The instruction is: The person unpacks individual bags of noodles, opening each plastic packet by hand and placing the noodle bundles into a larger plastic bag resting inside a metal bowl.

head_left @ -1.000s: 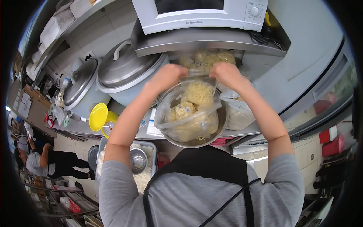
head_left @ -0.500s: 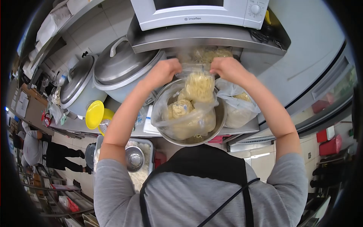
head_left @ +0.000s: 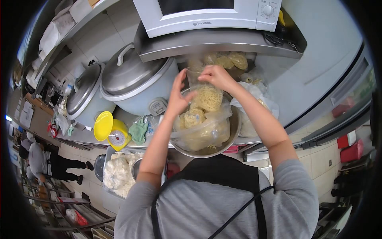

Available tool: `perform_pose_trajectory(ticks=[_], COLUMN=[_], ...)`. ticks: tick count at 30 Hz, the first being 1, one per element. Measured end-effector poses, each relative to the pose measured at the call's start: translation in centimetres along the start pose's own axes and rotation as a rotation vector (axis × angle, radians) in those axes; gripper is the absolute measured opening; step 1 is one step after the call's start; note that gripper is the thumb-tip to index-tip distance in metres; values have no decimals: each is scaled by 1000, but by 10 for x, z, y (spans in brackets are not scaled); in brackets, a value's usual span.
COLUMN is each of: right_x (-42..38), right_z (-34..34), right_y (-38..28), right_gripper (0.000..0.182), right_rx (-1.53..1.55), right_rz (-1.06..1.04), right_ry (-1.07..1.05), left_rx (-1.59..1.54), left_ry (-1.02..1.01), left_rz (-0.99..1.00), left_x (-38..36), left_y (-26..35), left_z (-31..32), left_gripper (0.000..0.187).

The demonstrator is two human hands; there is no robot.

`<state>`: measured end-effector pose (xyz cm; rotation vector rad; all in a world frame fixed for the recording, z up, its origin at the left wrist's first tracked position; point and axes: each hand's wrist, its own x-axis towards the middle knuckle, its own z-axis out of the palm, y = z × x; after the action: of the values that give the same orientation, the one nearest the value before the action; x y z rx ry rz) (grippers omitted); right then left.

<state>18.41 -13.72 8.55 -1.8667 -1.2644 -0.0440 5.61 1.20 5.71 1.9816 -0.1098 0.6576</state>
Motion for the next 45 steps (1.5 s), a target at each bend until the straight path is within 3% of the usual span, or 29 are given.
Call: perform_pose_trajectory(ticks=[4, 5, 7, 8, 10, 11, 13, 14, 15, 16, 19, 21, 23, 26, 28, 29, 31, 32, 34, 35, 37, 39, 41, 43, 45], right_x=[20, 19, -1, -9, -18, -21, -28, -29, -29, -29, -33, -34, -36, -41, -42, -41, -27, -17, 3, 8, 12, 9, 7, 6, 3], right_z=[41, 65, 95, 98, 101, 95, 74, 70, 68, 68, 78, 83, 91, 106, 110, 109, 97, 96, 96, 96, 103, 106, 93, 90, 93], right_y=[-54, -62, -92, -97, -103, -100, -88, -83, -76, -71, -64, -60, -56, -44, -41, -38, -43, -41, -35, -33, -20, -15, -38, -47, -42], right_gripper=[16, 15, 22, 22, 24, 24, 36, 36, 43, 50, 44, 43, 43, 40, 38, 38, 32, 32, 27, 27, 17, 9, 21, 27, 27], right_rx=[-202, -249, -760, -758, -298, -289, -52, -52, -89, -126, 24, 57, 95, 210, 350, 353, 123, 123, 38, 40, 732, 805, 1353, 1332, 1500], right_rz=[-22, -50, -210, -218, -494, -505, -286, -300, -183, -64, -129, -160, -186, -70, 35, 33, -215, -214, -322, -314, 116, 6, 370, 423, 570], right_ry=[107, 86, 108, 107, 231, 225, 343, 332, 367, 400, 408, 405, 405, 436, 394, 391, 464, 463, 496, 495, 325, 431, 446, 443, 440], left_rx=[34, 242, 456, 240, -190, -405, -846, -1131, -1135, -1103, -959, -959, -943, -857, -369, -367, 74, 220, 433, 432, 962, 973, 981, 1006, 1038], left_ry=[155, 334, 519, 538, 570, 581, 588, 602, 617, 611, 594, 490, 553, 452, 416, 420, 329, 304, -105, -110, -137, -93, -47, -66, -103], left_rz=[82, 138, 195, 108, -65, -149, -297, -319, -309, -278, -197, -268, -285, -333, -492, -493, -224, -131, -84, -90, -105, -53, -10, -41, -69], left_x=[-13, -8, -3, -3, -7, -9, -9, -7, -7, -9, -16, -19, -18, -13, -5, -2, 3, 6, 6, 5, 5, 0, -3, 0, 5], left_y=[-24, -35, -39, -34, -14, -5, 4, -14, -11, -8, -2, -6, -14, -28, -29, -29, -28, -26, -11, -7, -3, -26, -36, -39, -42], left_z=[58, 67, 66, 59, 35, 22, 0, -3, 0, 8, 19, 19, 16, 3, -6, -9, -13, -15, -15, -9, 7, 11, 14, 16, 14], left_gripper=[86, 80, 75, 67, 53, 47, 39, 34, 34, 32, 31, 28, 25, 27, 21, 21, 19, 19, 26, 26, 34, 38, 43, 51, 54])
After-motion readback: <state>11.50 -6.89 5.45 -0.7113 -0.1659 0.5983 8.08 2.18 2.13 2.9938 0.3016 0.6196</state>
